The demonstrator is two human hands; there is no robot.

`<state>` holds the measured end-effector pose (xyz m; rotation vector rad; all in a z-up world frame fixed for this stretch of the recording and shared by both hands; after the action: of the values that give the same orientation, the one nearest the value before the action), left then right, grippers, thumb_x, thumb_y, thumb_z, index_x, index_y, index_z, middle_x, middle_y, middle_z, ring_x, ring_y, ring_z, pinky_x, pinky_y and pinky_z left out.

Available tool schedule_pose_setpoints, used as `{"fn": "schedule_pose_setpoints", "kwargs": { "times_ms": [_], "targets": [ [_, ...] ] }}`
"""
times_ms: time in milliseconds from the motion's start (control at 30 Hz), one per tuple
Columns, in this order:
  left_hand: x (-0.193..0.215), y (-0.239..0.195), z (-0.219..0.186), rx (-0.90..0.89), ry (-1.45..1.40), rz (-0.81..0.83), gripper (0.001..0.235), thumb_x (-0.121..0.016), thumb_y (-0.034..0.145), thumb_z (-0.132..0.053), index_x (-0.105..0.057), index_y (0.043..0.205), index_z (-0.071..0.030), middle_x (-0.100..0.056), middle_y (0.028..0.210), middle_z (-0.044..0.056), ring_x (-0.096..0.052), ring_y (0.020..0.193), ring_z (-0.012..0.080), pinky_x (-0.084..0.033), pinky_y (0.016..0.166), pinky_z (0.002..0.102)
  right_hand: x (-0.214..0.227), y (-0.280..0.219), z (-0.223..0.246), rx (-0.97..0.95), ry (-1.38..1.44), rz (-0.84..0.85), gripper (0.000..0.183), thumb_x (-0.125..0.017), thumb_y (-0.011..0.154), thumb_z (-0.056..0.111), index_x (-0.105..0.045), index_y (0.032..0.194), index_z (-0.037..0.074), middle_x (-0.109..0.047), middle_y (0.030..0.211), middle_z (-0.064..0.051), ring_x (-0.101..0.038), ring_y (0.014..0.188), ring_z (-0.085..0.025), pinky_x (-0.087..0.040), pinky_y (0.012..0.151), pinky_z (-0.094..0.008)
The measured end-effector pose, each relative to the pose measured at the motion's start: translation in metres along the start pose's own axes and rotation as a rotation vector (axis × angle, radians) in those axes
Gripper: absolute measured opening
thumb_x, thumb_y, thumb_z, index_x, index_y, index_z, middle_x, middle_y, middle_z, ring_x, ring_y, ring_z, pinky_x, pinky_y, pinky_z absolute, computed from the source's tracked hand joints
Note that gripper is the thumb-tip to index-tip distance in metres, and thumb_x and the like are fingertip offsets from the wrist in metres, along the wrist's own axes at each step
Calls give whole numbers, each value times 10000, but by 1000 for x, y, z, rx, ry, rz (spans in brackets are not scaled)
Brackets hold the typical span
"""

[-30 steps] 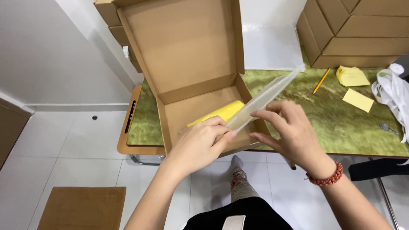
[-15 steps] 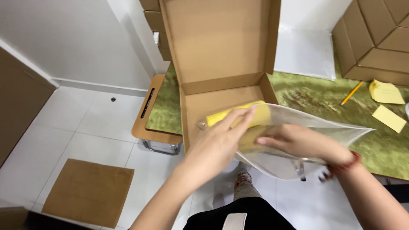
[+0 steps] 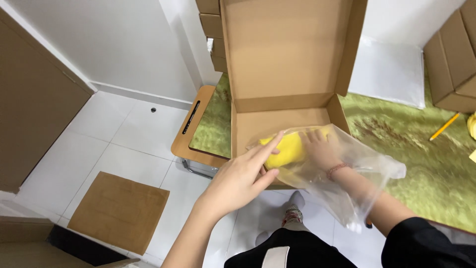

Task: The person unpacks a yellow t-shirt from a box, hangs it on a rack, and then packs a black t-shirt into a box. They also tie a ribbon around a box and place a sticky note on it.

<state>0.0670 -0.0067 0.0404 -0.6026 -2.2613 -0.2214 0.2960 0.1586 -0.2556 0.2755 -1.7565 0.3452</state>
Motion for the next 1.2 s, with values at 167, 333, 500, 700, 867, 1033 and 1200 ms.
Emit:
{"fn": "schedule_pose_setpoints", "kwargs": {
  "times_ms": [167,333,500,700,867,1033,1200],
  "targets": [
    [-14,16,30,9,-70,64,646,-585,1038,-241,-397,1654,-187,-700,1336,183,-779,979,355,-614,816,496,19,13,9,50,-142,-156,471,-497,1000,338,-530,1464,263,-646,1399,12,-597,1333,-217,-421,1154,-514],
    [-18,24,64,89,-86,89,593,-592,1035,-252,-480,1614,-194,-713,1332,177,-771,1025,364,-607,865,478,180,-31,47,-13,-65,201,571,-651,892,397,-556,1448,310,-673,1434,13,-565,1392,-251,-362,1156,-546],
    [-6,18,102,205,-129,0,556,-594,1039,-280,-532,1581,-171,-721,1358,143,-762,1055,327,-607,897,438,42,39,-6,-98,343,238,835,-845,558,752,-738,1302,390,-822,1218,57,-770,1184,-187,-591,961,-362],
    [-59,50,199,400,-345,-147,779,-601,1043,-549,-360,1672,-158,-415,1664,195,-559,1439,360,-434,1207,551,171,-6,36,-374,1319,156,679,-880,717,366,-690,1354,225,-793,1222,-96,-760,1107,-322,-580,932,-494],
    [-59,69,151,393,-566,-212,852,-632,1001,-598,-376,1656,-118,-457,1630,248,-495,1478,419,-390,1240,544,180,-25,55,-584,2200,201,490,-783,847,155,-673,1320,93,-770,1198,-177,-750,1030,-346,-578,933,-553],
    [-79,89,194,351,-648,-479,216,-792,973,-436,-839,1132,-299,-827,1004,-36,-743,985,89,-590,901,310,231,-62,73,-712,2240,297,548,-733,803,274,-705,1308,64,-775,1190,-210,-745,1013,-367,-568,959,-528],
    [-30,64,196,282,-588,-744,175,-713,1035,-303,-846,995,-195,-812,841,49,-730,855,131,-602,862,351,228,-35,43,-530,2135,199,487,-786,768,178,-720,1213,-6,-756,1014,-273,-755,894,-410,-611,812,-594]
  ]
}}
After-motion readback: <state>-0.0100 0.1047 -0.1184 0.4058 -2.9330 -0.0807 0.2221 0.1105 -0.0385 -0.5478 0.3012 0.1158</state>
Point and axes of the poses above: each hand's wrist, its own y-axis towards the middle knuckle, its own x-axis out of the back of the hand, z = x × y, the point moved 9 cm from there along y, towards the middle knuckle
